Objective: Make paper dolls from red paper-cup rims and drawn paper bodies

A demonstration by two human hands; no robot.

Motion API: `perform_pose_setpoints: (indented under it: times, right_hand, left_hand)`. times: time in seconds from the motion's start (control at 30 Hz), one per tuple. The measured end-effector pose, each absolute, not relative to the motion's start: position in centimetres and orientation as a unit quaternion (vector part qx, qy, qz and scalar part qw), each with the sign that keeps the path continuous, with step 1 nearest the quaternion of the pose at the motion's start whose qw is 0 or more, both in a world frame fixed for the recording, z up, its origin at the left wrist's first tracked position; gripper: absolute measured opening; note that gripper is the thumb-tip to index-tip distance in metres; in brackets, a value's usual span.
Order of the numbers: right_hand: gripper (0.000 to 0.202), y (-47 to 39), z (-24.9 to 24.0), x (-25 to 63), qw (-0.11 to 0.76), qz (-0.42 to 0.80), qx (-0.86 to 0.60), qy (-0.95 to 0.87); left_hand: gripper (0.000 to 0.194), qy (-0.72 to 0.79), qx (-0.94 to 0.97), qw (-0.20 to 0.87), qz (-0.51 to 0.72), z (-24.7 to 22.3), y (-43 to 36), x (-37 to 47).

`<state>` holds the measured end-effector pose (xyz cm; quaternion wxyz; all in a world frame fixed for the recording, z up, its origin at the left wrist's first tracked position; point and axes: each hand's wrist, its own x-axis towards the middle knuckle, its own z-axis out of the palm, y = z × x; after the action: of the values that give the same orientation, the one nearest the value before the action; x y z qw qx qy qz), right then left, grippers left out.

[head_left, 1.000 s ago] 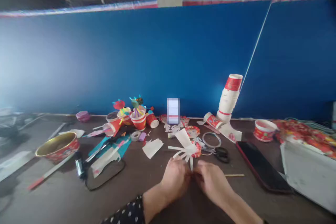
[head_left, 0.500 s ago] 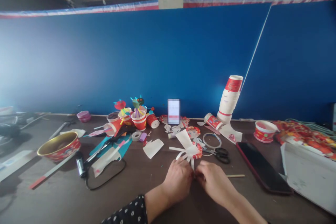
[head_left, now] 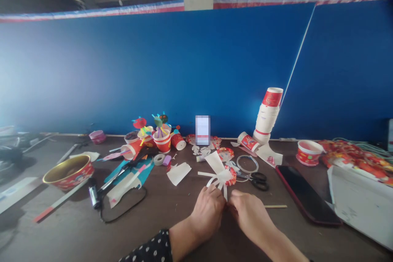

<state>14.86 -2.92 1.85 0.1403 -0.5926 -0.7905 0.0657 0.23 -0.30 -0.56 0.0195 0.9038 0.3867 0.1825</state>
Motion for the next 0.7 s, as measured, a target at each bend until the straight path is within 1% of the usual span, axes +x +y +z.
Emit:
perform_pose_setpoints:
  times: [0.2, 0.37, 0.53, 0.7]
  right_hand:
    - [0.021, -2.9, 1.5, 14.6, 0.133, 0.04, -0.593, -0.793]
    - [0.023, -2.7, 1.7, 14.2, 0.113, 0.039, -0.599, -0.792]
    - [0.025, -2.9, 2.2, 14.0, 0.105, 0.031, -0.605, -0.789]
    - [0.024, -3.2, 2.6, 13.7, 0.089, 0.036, -0.618, -0.78]
  left_hand:
    - [0.013, 0.39, 0.899, 0.085, 0.179, 0.5, 0.1, -0.2]
    - [0.017, 0.415, 0.886, 0.136, 0.157, 0.6, 0.5, -0.5]
    - [0.014, 0.422, 0.883, 0.114, 0.171, 0.5, 0.1, -0.3]
    - [0.015, 0.436, 0.882, 0.081, 0.157, 0.9, -0.5, 0.0]
